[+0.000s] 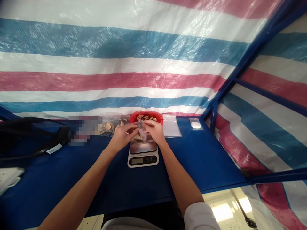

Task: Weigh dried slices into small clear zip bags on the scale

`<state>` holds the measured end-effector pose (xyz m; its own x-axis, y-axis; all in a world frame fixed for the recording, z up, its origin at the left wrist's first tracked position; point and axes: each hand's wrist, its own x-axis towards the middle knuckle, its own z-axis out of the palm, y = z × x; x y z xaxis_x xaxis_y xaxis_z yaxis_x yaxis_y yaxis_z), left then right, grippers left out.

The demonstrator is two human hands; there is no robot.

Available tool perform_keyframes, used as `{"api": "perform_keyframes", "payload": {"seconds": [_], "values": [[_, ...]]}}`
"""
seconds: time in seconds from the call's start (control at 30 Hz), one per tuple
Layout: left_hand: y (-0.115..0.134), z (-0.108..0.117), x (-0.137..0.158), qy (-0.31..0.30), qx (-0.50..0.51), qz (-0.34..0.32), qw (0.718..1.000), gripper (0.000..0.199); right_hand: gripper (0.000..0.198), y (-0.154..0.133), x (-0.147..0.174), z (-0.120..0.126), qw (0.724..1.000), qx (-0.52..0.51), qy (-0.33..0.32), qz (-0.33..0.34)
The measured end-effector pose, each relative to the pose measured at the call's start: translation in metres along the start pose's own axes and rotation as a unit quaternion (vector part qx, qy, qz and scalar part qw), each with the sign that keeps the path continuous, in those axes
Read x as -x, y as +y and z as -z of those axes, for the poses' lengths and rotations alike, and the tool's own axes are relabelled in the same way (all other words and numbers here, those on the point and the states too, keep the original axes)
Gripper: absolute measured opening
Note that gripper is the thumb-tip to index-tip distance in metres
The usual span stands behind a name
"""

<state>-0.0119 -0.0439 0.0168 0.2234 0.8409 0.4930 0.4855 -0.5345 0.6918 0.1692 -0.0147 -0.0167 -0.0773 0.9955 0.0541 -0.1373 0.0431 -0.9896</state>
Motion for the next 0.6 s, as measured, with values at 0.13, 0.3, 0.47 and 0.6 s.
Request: {"api": "perform_keyframes", "payload": {"seconds": [0.13, 0.3, 0.47, 0.6], "values": [[-0.001, -0.011, -0.011, -0.033, -0.007, -0.001, 0.999, 0.018, 0.035, -0.007, -0.002, -0.001, 1.000, -0.004, 0.008, -0.019], [-0.007, -0.011, -0.021, -0.033, -0.002, 0.069, 0.997, 0.020, 0.036, -0.012, -0.008, 0.003, 0.999, -0.019, -0.026, -0.025], [-0.013, -0.005, -0.030, -0.029, -0.009, 0.118, 0.993, 0.030, 0.036, -0.015, -0.018, 0.006, 0.997, -0.029, -0.066, -0.038], [-0.019, -0.002, -0.038, -0.044, 0.051, 0.192, 0.979, 0.035, 0.039, -0.022, -0.026, 0.005, 0.994, -0.035, -0.093, -0.043]]}}
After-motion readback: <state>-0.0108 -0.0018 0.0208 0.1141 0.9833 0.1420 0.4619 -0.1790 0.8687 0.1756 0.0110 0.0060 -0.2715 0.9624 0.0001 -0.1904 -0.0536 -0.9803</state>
